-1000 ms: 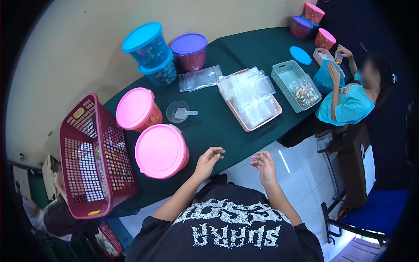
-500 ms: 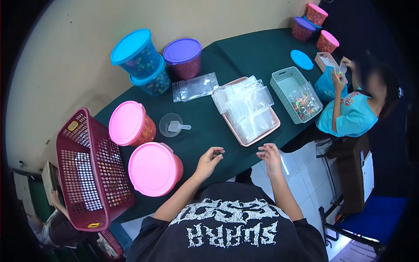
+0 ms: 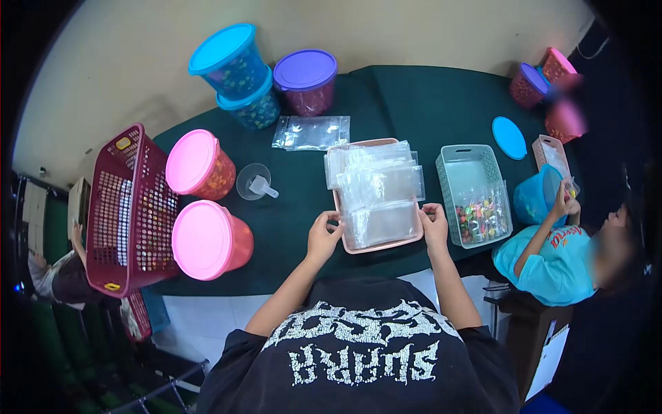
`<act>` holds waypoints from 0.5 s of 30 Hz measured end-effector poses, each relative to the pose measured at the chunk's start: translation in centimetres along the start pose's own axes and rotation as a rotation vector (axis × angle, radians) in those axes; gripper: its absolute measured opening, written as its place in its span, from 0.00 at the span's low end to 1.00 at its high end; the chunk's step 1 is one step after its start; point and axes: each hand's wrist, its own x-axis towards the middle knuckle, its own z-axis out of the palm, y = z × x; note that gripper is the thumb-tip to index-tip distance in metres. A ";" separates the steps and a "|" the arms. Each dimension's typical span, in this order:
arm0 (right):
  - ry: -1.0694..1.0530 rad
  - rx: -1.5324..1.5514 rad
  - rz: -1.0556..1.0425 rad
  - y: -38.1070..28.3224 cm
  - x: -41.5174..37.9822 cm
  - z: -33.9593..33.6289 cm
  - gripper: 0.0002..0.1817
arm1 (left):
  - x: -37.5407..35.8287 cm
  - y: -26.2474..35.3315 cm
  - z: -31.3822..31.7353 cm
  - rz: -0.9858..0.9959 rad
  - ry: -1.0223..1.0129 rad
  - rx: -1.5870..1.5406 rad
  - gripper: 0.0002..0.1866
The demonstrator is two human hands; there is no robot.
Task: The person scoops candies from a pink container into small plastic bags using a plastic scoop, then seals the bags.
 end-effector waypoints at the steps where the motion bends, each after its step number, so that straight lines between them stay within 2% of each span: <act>1: 0.023 -0.163 -0.030 -0.4 0.3 -0.3 0.13 | -0.1 -0.1 0.6 0.016 0.031 0.057 0.17; 2: 0.021 -0.191 -0.050 0.8 1.3 -0.8 0.17 | -0.1 -0.2 1.2 0.030 0.063 0.114 0.18; 6: -0.014 -0.318 -0.104 2.5 4.3 -1.4 0.22 | -0.1 0.6 2.8 0.034 0.158 0.259 0.19; 10: -0.049 -0.385 -0.153 3.9 6.8 -0.6 0.23 | 1.8 -0.7 4.2 -0.011 0.237 0.274 0.20; 13: -0.070 -0.285 -0.108 4.2 8.1 -0.1 0.18 | 2.3 -1.0 4.8 -0.058 0.268 0.273 0.18; 15: -0.164 -0.302 -0.119 3.9 8.4 -0.1 0.11 | 2.3 -0.7 4.9 -0.074 0.283 0.288 0.17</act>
